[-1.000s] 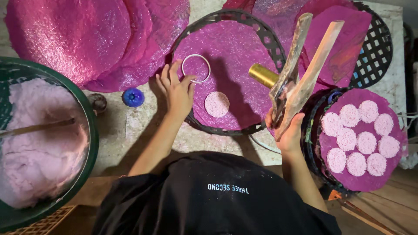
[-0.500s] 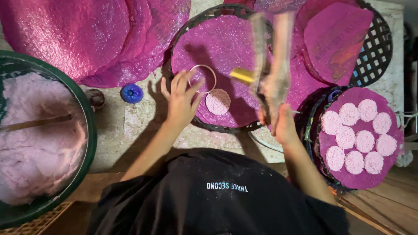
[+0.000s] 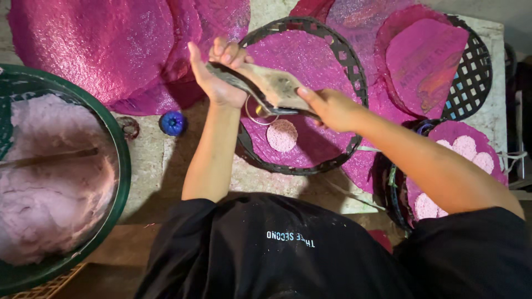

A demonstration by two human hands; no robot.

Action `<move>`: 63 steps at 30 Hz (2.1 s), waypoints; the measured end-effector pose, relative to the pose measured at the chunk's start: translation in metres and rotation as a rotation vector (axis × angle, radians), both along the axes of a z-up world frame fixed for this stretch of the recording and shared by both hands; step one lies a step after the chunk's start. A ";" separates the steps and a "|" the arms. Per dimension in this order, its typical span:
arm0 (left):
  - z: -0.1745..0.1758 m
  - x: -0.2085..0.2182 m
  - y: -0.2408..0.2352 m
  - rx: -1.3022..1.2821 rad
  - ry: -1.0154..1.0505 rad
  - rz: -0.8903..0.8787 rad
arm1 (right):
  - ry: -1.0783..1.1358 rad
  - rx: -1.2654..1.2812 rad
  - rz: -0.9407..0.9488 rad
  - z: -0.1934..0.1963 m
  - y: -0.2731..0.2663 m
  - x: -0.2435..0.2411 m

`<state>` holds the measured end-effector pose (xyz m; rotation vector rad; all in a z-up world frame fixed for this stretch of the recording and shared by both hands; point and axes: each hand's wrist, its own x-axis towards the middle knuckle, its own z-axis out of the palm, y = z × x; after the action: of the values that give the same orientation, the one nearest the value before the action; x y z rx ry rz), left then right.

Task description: The person uses a wooden tool to scoop pink cotton candy from a green basin and places it into a circular mold. They then use a metal ring to press and shape the candy into small discs, arranging them on a pink tray. The process is repeated to fill the tray with shaped cotton candy discs.

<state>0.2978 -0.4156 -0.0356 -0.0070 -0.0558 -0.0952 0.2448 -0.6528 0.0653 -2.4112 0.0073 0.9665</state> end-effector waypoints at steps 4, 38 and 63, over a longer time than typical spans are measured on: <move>-0.018 0.003 0.015 0.038 -0.002 0.044 | -0.104 0.025 0.044 -0.008 0.016 -0.007; 0.047 -0.023 -0.021 0.991 -0.616 0.011 | -0.405 -0.023 0.059 0.078 -0.048 -0.034; 0.171 -0.312 0.175 2.237 -0.829 -0.470 | 0.191 0.913 0.981 0.127 0.125 -0.154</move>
<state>-0.0145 -0.2402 0.1354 2.2735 -0.7502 -0.5816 0.0909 -0.5282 0.1924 -1.3838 -1.3294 1.2044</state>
